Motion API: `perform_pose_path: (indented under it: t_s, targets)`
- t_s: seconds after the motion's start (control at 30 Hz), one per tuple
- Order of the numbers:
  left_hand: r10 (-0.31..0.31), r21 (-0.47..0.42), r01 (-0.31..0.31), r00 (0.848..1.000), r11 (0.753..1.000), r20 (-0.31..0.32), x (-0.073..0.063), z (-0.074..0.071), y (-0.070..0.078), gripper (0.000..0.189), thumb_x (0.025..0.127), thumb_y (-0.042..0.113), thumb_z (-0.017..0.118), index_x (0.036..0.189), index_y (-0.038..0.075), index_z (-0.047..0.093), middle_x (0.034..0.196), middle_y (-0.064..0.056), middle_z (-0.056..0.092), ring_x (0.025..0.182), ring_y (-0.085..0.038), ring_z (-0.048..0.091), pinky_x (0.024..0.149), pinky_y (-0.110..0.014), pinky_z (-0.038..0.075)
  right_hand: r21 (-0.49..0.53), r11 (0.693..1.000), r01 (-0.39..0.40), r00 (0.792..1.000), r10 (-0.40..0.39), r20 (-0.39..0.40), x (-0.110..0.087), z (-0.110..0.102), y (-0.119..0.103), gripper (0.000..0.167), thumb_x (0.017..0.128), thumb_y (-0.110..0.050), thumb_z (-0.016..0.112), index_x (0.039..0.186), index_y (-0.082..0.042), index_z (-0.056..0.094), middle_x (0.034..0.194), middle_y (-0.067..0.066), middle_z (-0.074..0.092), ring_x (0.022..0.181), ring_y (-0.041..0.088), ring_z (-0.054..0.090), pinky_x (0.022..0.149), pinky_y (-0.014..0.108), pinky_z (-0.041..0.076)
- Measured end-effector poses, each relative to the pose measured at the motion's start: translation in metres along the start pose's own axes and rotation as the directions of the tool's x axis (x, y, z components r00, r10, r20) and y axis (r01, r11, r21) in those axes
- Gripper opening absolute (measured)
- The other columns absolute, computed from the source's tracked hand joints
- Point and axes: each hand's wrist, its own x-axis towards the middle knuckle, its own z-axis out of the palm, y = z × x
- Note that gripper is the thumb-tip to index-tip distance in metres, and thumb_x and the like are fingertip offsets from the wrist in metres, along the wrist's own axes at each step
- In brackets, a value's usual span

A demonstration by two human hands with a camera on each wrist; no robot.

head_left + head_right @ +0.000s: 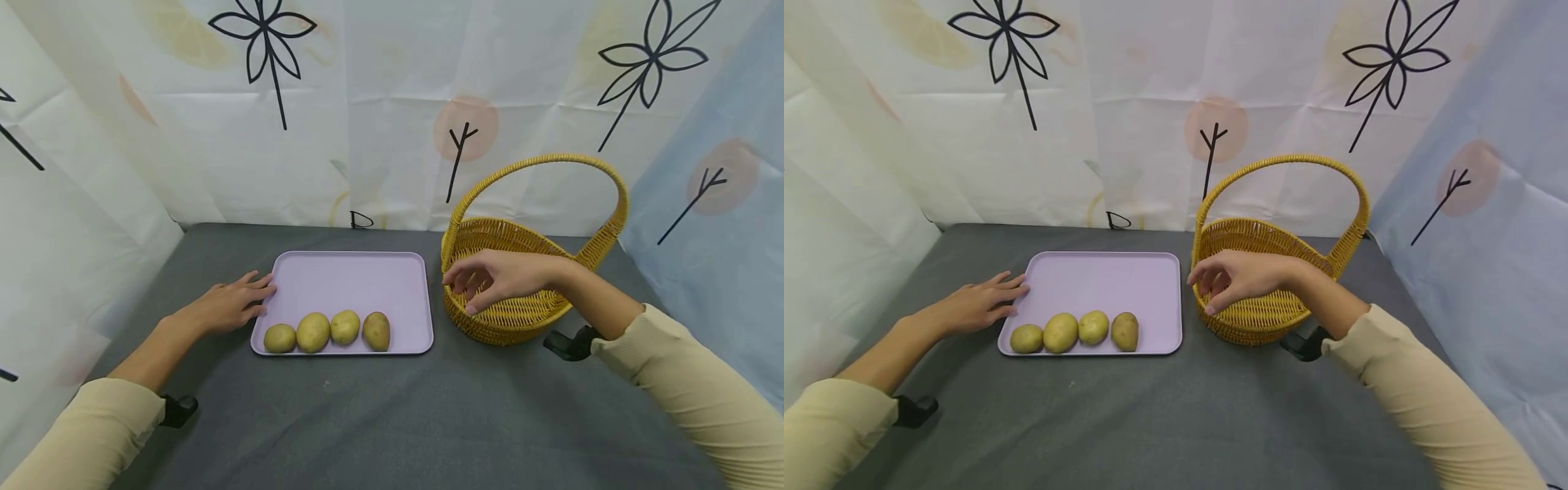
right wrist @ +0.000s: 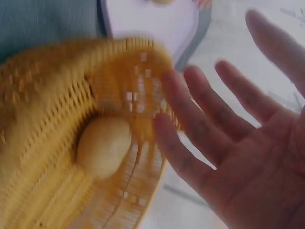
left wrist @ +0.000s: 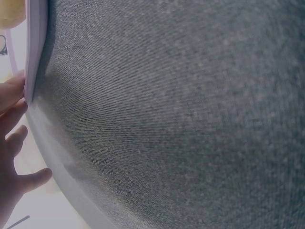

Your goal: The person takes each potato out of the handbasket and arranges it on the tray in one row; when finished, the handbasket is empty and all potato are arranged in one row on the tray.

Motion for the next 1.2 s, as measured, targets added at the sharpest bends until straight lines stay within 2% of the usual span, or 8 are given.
perform_pose_path:
  t_s: [0.2, 0.37, 0.47, 0.7, 0.93, 1.03, 1.2]
  targets:
    - [-0.002, -0.003, 0.002, 1.000, 1.000, 0.004, -0.001, -0.001, 0.001, 0.051, 0.098, 0.022, 0.062, 0.144, 0.000, 0.051, 0.154, -0.025, 0.037, 0.141, -0.052, 0.027, 0.094, -0.079, 0.028, 0.034, 0.998, -0.051, 0.999, 0.051, 0.005, -0.009, -0.018, 0.019, 0.057, 0.091, -0.014, 0.073, 0.141, 0.003, 0.049, 0.134, 0.020, 0.055, 0.123, 0.039, 0.055, 0.101, 0.049, 0.045]
    - [-0.003, -0.005, 0.003, 1.000, 1.000, 0.009, 0.000, -0.002, 0.001, 0.051, 0.098, 0.022, 0.061, 0.144, 0.000, 0.051, 0.154, -0.025, 0.036, 0.141, -0.052, 0.027, 0.094, -0.079, 0.027, 0.000, 0.993, -0.119, 0.992, 0.119, -0.034, -0.007, -0.024, 0.031, 0.070, 0.092, -0.022, 0.074, 0.146, 0.006, 0.039, 0.140, 0.025, 0.050, 0.129, 0.042, 0.050, 0.103, 0.050, 0.044]
    - [-0.003, -0.008, 0.003, 1.000, 1.000, 0.004, -0.001, -0.002, 0.002, 0.051, 0.098, 0.021, 0.062, 0.144, 0.000, 0.051, 0.154, -0.024, 0.036, 0.142, -0.051, 0.027, 0.095, -0.079, 0.027, -0.002, 0.986, -0.168, 0.985, 0.168, -0.047, -0.004, -0.029, 0.038, 0.076, 0.091, -0.025, 0.075, 0.149, 0.005, 0.035, 0.147, 0.027, 0.044, 0.134, 0.043, 0.045, 0.105, 0.052, 0.041]
    - [-0.002, -0.002, 0.002, 1.000, 1.000, 0.008, 0.000, -0.001, 0.001, 0.052, 0.098, 0.022, 0.062, 0.144, 0.001, 0.051, 0.154, -0.024, 0.037, 0.141, -0.051, 0.027, 0.094, -0.078, 0.028, 0.058, 0.961, -0.269, 0.961, 0.272, -0.050, 0.000, -0.041, 0.060, 0.079, 0.092, -0.018, 0.073, 0.154, 0.002, 0.028, 0.156, 0.030, 0.029, 0.137, 0.049, 0.038, 0.106, 0.057, 0.038]
    - [-0.003, -0.003, 0.003, 1.000, 1.000, 0.014, 0.000, -0.001, -0.001, 0.052, 0.098, 0.022, 0.062, 0.144, 0.001, 0.050, 0.155, -0.024, 0.036, 0.142, -0.052, 0.027, 0.094, -0.079, 0.027, 0.117, 0.932, -0.344, 0.939, 0.343, 0.025, 0.009, -0.046, 0.073, 0.080, 0.093, -0.016, 0.071, 0.157, -0.003, 0.024, 0.155, 0.031, 0.028, 0.141, 0.045, 0.034, 0.105, 0.053, 0.041]
    - [-0.005, -0.003, 0.005, 1.000, 1.000, 0.012, 0.000, -0.001, -0.001, 0.052, 0.098, 0.022, 0.061, 0.144, 0.001, 0.051, 0.155, -0.024, 0.036, 0.142, -0.051, 0.027, 0.094, -0.079, 0.027, 0.129, 0.921, -0.369, 0.930, 0.364, 0.059, 0.016, -0.047, 0.073, 0.080, 0.094, -0.014, 0.070, 0.157, -0.004, 0.023, 0.153, 0.033, 0.030, 0.137, 0.045, 0.040, 0.103, 0.052, 0.043]
    - [-0.005, -0.001, 0.005, 1.000, 1.000, 0.014, 0.000, -0.001, 0.000, 0.051, 0.098, 0.022, 0.061, 0.144, 0.001, 0.051, 0.155, -0.024, 0.036, 0.142, -0.051, 0.027, 0.095, -0.078, 0.028, 0.152, 0.903, -0.401, 0.916, 0.394, 0.073, 0.026, -0.047, 0.075, 0.079, 0.093, -0.013, 0.070, 0.157, -0.003, 0.025, 0.152, 0.034, 0.028, 0.135, 0.043, 0.042, 0.102, 0.050, 0.045]
